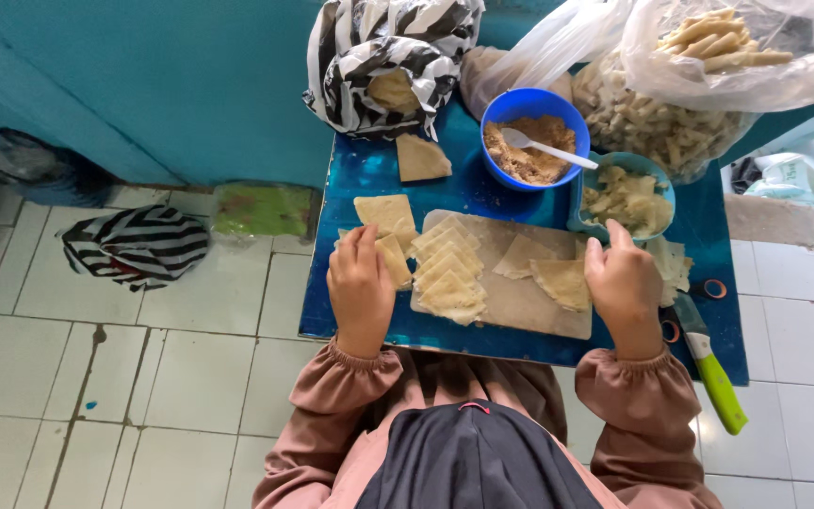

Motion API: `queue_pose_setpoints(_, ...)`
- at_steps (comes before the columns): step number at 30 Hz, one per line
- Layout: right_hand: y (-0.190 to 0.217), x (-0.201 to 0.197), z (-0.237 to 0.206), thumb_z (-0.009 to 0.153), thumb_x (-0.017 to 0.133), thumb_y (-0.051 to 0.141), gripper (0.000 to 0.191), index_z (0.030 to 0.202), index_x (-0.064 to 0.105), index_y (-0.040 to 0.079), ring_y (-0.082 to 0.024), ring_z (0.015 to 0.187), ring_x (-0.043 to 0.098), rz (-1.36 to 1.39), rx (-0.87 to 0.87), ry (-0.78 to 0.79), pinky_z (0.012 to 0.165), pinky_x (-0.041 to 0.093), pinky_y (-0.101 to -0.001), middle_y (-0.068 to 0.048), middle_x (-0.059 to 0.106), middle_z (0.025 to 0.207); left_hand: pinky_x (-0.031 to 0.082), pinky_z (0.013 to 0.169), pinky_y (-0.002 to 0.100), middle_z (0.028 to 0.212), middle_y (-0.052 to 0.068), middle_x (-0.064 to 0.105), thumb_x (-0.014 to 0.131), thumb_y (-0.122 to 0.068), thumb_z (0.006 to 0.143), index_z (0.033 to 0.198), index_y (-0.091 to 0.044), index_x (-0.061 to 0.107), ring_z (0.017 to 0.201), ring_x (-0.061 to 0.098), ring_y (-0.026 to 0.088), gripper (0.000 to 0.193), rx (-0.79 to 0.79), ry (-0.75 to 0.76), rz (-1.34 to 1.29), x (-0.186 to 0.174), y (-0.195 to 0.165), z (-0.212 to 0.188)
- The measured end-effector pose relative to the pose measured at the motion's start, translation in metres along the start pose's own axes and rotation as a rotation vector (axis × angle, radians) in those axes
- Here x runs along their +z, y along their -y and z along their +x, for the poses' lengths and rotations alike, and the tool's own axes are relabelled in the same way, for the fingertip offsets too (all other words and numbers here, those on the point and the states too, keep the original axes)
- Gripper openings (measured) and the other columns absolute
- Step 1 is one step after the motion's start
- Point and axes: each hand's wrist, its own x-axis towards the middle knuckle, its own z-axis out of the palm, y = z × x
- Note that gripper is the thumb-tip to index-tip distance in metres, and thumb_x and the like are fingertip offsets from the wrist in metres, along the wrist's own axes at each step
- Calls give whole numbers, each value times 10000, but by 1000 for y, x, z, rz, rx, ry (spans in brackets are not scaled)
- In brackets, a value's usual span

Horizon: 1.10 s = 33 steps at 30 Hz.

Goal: The person folds thin triangular dough wrappers one at a time on a small cutting board, pressing each fold closed and setting the folded piece aside. They occasionally reach into a blue bowl with a spoon and sprinkle a brown powdery filling onto a wrapper before folding it.

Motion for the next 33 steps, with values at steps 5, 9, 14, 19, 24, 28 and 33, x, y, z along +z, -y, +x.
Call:
queue_pose_setpoints(5, -23, 30, 19, 963, 688, 277, 405, 1294, 691, 44, -403, 841, 704, 25, 9, 47, 744, 546, -489, -177, 737, 835, 495, 921, 426, 1215, 125, 651, 687, -24, 936, 1290, -66, 640, 1075, 614, 327, 360, 68, -75, -162, -13, -17, -8)
queue_pose_setpoints(9, -39, 50, 39, 901, 736, 277, 406, 1217, 718, 22, -382, 844, 723, 160, -3, 82, 743, 564, -455, -198, 728, 886, 498, 922, 415, 1179, 106, 657, 695, -12, 948, 1257, -70, 652, 1062, 630, 314, 318, 93, -67, -265, -15, -24, -16)
queue_pose_setpoints(14, -44, 59, 43, 933, 757, 211, 291, 1149, 732, 17, -281, 722, 717, 282, 46, 79, 672, 533, -387, -185, 736, 826, 504, 910, 408, 1170, 100, 658, 691, 0, 946, 1248, -72, 658, 1054, 638, 304, 312, 96, -29, -303, -11, -22, -20)
queue_pose_setpoints(19, -26, 49, 29, 928, 808, 161, 239, 1088, 686, 33, -199, 627, 652, 334, 59, -38, 608, 494, -352, -110, 695, 735, 509, 924, 404, 1177, 105, 655, 692, 2, 938, 1247, -74, 655, 1068, 636, 310, 321, 93, -24, -308, -11, -20, -22)
queue_pose_setpoints(24, -24, 14, 9, 938, 853, 160, 340, 1189, 662, 34, -278, 927, 648, 127, -215, -230, 780, 515, -393, -130, 639, 1077, 508, 924, 402, 1173, 105, 654, 696, 3, 934, 1247, -69, 658, 1065, 633, 309, 323, 83, -11, -307, -12, -20, -22)
queue_pose_setpoints(28, -42, -5, 0, 860, 870, 320, 515, 1280, 687, 84, -355, 1113, 594, -356, -236, -254, 854, 491, -462, -150, 573, 1268, 505, 918, 402, 1172, 106, 660, 702, 2, 926, 1237, -67, 662, 1058, 631, 308, 321, 78, 0, -311, -13, -20, -22)
queue_pose_setpoints(33, -65, 5, 3, 899, 802, 384, 451, 1283, 716, 163, -358, 1106, 569, -516, -202, -159, 853, 457, -492, -120, 565, 1150, 508, 927, 400, 1172, 115, 655, 699, 7, 930, 1238, -63, 659, 1072, 632, 313, 318, 79, 12, -333, -12, -17, -23)
